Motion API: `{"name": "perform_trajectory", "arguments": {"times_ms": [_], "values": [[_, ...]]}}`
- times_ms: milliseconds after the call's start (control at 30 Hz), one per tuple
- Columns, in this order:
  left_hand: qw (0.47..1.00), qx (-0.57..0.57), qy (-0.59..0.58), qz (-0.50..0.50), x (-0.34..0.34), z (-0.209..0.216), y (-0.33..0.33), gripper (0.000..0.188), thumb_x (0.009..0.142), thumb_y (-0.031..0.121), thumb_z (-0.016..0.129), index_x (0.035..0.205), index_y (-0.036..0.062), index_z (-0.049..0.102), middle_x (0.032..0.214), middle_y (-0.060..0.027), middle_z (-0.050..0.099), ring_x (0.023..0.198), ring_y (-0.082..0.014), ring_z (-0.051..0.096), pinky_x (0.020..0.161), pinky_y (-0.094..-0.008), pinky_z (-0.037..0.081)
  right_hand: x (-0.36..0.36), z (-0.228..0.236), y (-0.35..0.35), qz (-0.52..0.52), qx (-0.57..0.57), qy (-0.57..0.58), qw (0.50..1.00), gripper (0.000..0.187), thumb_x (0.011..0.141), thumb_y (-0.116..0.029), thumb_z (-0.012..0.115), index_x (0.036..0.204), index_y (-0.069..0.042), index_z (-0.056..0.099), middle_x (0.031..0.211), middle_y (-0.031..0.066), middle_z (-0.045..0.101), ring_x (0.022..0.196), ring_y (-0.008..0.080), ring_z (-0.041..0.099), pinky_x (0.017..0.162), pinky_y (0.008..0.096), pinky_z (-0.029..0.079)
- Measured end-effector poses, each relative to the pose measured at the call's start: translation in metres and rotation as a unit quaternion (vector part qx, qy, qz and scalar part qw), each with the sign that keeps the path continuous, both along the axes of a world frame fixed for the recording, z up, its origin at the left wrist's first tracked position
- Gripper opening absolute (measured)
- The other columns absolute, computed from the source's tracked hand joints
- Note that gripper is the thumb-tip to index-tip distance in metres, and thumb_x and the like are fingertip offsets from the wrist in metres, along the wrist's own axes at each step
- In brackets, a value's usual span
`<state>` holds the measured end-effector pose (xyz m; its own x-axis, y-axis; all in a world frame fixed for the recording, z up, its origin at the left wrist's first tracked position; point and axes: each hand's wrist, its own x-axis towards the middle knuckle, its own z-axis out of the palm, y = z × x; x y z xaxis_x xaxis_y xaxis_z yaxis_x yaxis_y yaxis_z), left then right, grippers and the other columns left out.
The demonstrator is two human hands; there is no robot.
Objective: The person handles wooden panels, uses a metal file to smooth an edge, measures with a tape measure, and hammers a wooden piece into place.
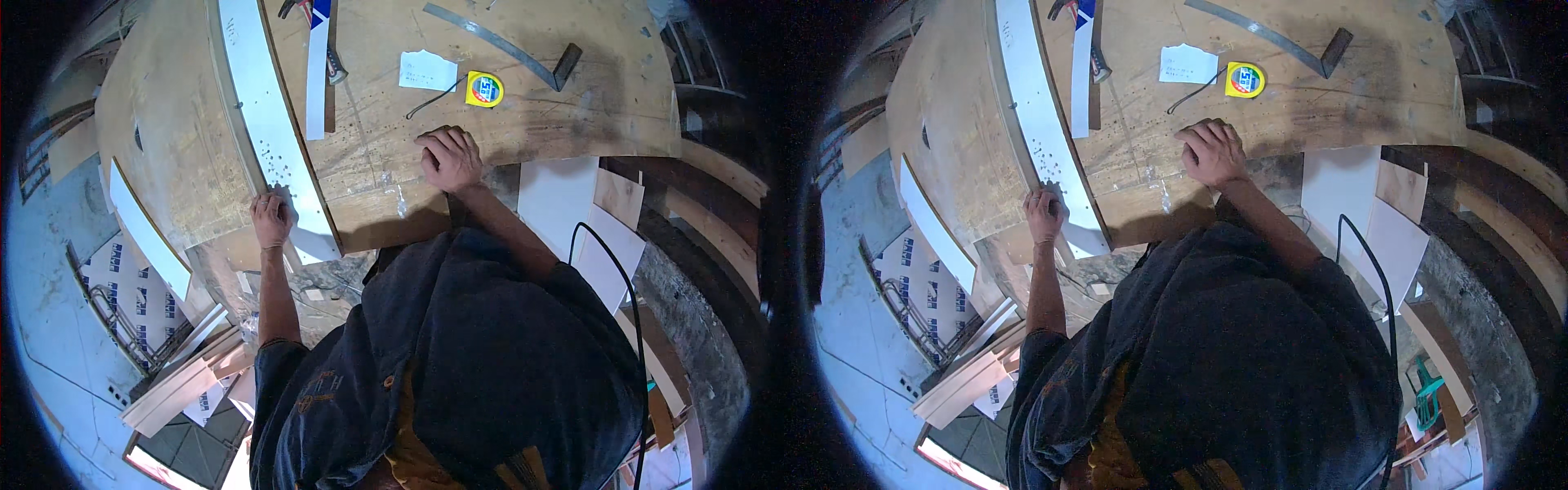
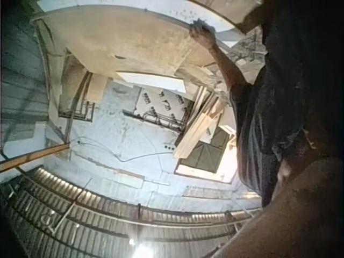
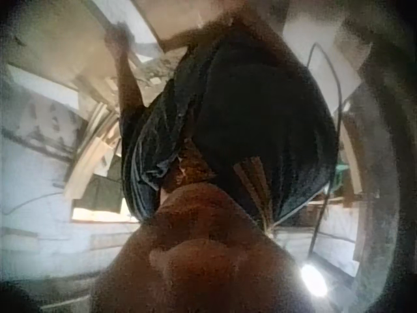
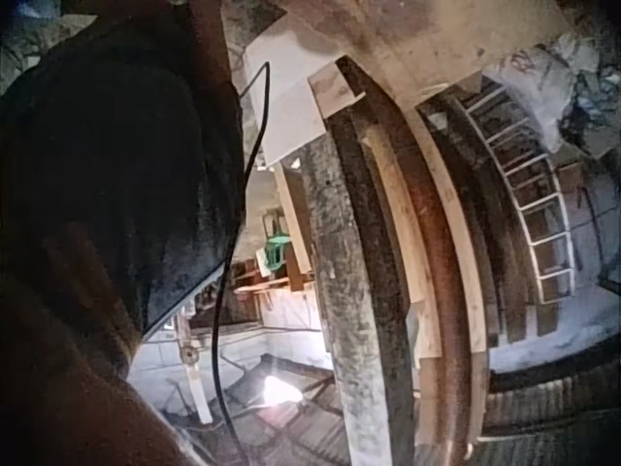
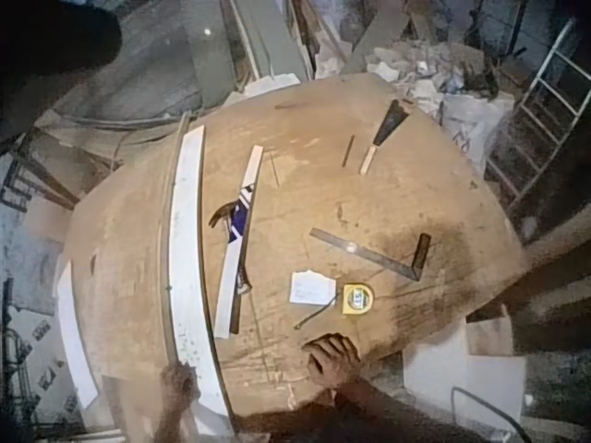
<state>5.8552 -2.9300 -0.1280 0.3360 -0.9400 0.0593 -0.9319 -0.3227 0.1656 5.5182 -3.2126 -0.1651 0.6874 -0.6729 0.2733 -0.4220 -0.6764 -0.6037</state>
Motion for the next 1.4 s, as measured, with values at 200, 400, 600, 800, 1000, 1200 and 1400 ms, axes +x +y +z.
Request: {"name": "perform_trajectory", "arguments": {"times_ms": [200,400,600,800,1000,1200,1400], "values": [[1.0,-0.002,-0.002,0.003,0.002,-0.003,0.002,0.011,0.073,0.01,0.064,0.083,0.0101,0.06,0.093,-0.009,0.062,0.097,-0.0298,0.059,0.101,-0.0463,0.039,0.002,-0.004,0.0,-0.001,-0.006,-0.007,1.0,0.026,0.073,-0.017,0.066,0.099,-0.018,0.067,0.095,0.0009,0.063,0.093,0.0222,0.057,0.085,0.0397,0.043],[1.0,0.003,0.005,0.009,0.001,-0.002,-0.001,0.009,0.073,0.01,0.063,0.082,0.0112,0.06,0.091,-0.0078,0.063,0.096,-0.0279,0.06,0.1,-0.0457,0.039,0.004,-0.005,-0.003,0.0,-0.027,-0.026,0.999,0.025,0.072,-0.016,0.065,0.097,-0.017,0.067,0.092,0.0006,0.063,0.088,0.0218,0.058,0.082,0.0386,0.044],[1.0,0.009,0.0,0.006,0.0,0.0,-0.003,0.011,0.073,0.01,0.063,0.082,0.0118,0.059,0.092,-0.007,0.062,0.096,-0.0264,0.06,0.1,-0.0456,0.039,0.006,-0.004,-0.006,-0.002,-0.046,-0.056,0.997,0.021,0.072,-0.015,0.064,0.092,-0.015,0.068,0.087,0.0006,0.063,0.085,0.0213,0.058,0.078,0.0361,0.043],[1.0,0.008,-0.009,0.004,0.0,-0.003,0.001,0.013,0.072,0.01,0.064,0.083,0.0127,0.059,0.093,-0.0068,0.062,0.096,-0.026,0.06,0.098,-0.0446,0.039,0.006,-0.003,-0.007,0.003,-0.038,-0.058,0.998,0.02,0.07,-0.01,0.064,0.089,-0.013,0.069,0.088,0.0002,0.066,0.082,0.0211,0.06,0.077,0.0359,0.045],[1.0,0.019,-0.017,-0.009,0.001,-0.002,-0.001,0.014,0.071,0.01,0.063,0.084,0.0132,0.059,0.094,-0.0063,0.063,0.094,-0.0254,0.06,0.095,-0.0421,0.041,0.006,-0.012,-0.004,0.002,-0.04,-0.034,0.999,0.02,0.07,-0.015,0.063,0.09,-0.015,0.069,0.085,0.0001,0.064,0.081,0.0203,0.058,0.077,0.0357,0.045],[1.0,0.023,-0.007,-0.001,0.001,-0.002,-0.003,0.014,0.072,0.011,0.064,0.085,0.0136,0.06,0.095,-0.0061,0.064,0.095,-0.0256,0.06,0.097,-0.0432,0.04,0.005,-0.009,-0.005,0.017,-0.004,0.003,1.0,0.02,0.073,-0.018,0.062,0.091,-0.016,0.069,0.09,0.0007,0.065,0.087,0.0212,0.058,0.082,0.0366,0.047],[1.0,0.024,-0.002,0.013,0.002,-0.003,-0.002,0.015,0.072,0.011,0.065,0.086,0.0134,0.06,0.096,-0.0063,0.064,0.096,-0.0262,0.06,0.1,-0.0459,0.039,0.005,-0.008,-0.004,0.01,0.009,0.01,1.0,0.02,0.074,-0.016,0.066,0.094,-0.019,0.07,0.098,-0.0028,0.066,0.088,0.0199,0.061,0.082,0.0347,0.05]]}}
